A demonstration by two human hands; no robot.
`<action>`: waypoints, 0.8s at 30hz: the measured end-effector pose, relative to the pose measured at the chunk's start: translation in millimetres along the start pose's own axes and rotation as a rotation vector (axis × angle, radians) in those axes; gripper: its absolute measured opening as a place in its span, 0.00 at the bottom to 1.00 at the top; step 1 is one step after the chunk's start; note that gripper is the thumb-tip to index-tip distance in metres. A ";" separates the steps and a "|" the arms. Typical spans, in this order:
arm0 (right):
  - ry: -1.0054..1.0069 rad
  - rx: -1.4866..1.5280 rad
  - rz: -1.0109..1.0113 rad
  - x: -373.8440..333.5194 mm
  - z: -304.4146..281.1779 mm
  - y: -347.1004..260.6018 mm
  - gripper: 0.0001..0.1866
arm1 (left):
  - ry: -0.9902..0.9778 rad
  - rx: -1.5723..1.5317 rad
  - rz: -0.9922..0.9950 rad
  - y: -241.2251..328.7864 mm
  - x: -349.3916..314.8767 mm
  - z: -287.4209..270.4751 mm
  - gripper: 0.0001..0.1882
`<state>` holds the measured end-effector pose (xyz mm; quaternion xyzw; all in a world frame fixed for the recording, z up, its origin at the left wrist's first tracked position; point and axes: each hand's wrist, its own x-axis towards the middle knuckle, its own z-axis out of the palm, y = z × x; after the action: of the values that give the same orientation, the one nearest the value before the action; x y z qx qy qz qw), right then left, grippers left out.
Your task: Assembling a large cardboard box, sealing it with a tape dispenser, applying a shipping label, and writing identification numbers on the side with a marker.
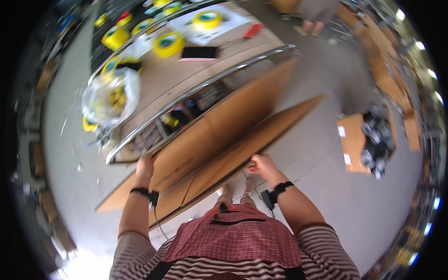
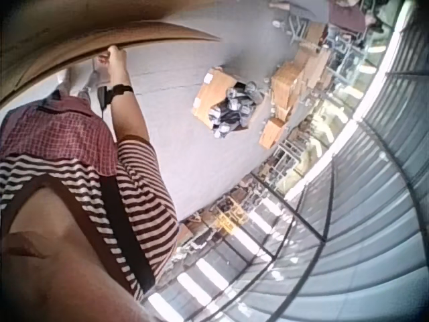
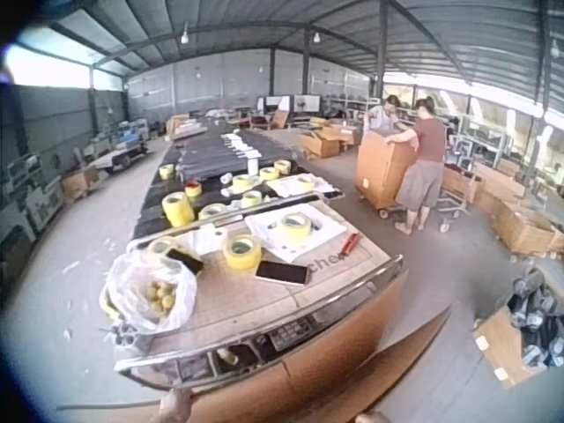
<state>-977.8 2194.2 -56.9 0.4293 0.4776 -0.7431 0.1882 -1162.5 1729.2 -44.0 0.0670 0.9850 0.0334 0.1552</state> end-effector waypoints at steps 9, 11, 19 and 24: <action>-0.022 0.054 0.070 21.8 -59.9 -24.4 0.15 | -0.095 -0.172 0.360 190.4 -19.3 -51.7 0.29; -0.100 0.052 0.055 35.6 -45.6 -38.4 0.16 | -0.436 -0.208 0.335 235.7 -60.2 -5.0 0.55; -0.213 -0.383 -0.108 46.0 -146.3 -62.0 0.17 | -0.243 -0.007 0.366 328.3 -48.7 90.7 0.18; -0.093 -0.820 -0.630 89.1 -398.2 59.4 0.09 | -0.192 0.078 0.472 363.1 5.3 93.4 0.14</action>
<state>-804.3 2524.7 -232.1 0.1221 0.8266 -0.5339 0.1292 -1094.3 2093.1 -102.9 0.3037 0.9235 0.0243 0.2330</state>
